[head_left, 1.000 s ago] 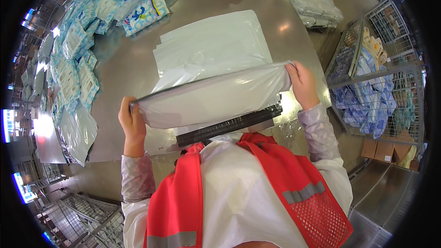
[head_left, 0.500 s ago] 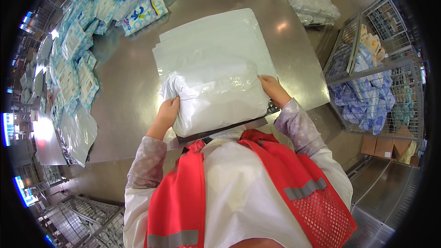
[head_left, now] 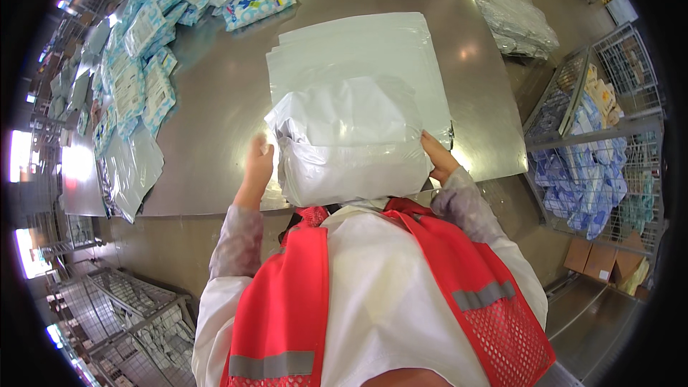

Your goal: The person repeatedly picks small blue-and-white packages from a pile on a stainless steel table, places them into a clear plastic bag, and seals the bag using a heat-sealing bar. The process is repeated multiple times throughout the clip.

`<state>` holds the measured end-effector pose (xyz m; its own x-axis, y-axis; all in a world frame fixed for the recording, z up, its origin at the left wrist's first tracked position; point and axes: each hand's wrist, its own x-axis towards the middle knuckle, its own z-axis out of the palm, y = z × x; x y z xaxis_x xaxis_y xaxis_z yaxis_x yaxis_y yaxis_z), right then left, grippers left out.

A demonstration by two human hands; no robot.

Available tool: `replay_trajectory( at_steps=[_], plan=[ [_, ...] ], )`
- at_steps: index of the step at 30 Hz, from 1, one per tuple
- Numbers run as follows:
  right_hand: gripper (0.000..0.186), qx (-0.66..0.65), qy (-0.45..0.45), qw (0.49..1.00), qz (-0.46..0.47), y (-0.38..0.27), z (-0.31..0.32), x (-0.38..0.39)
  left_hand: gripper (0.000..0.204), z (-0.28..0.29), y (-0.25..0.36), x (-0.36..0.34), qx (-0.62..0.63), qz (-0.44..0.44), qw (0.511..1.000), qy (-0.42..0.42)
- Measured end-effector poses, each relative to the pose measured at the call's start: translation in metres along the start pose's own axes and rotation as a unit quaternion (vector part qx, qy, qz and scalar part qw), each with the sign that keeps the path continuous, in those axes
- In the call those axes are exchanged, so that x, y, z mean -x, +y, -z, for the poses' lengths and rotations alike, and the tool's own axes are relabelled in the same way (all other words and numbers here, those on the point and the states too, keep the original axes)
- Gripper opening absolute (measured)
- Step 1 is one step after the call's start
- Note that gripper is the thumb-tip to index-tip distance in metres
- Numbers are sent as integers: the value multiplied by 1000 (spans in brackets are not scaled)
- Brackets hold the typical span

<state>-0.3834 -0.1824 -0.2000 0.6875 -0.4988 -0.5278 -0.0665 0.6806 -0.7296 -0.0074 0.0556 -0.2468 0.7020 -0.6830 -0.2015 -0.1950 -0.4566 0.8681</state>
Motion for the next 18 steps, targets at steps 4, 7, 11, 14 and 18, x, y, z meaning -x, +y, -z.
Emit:
replay_trajectory(
  at_steps=[4,7,11,14,18],
  plan=[
    [53,-3,18,998,56,-2,-13,12,66,-42,224,99,-262,-478,837,46],
    [48,-7,65,996,60,11,-10,6,77,-103,236,101,-332,-467,809,-131],
    [48,-16,92,995,26,30,15,5,79,-75,225,90,-248,-397,881,-72],
    [67,-147,-5,989,25,13,-9,23,78,-54,151,87,-243,-202,948,50],
    [73,-72,14,996,58,49,-17,6,83,-81,99,83,-50,-162,986,7]
  ],
)
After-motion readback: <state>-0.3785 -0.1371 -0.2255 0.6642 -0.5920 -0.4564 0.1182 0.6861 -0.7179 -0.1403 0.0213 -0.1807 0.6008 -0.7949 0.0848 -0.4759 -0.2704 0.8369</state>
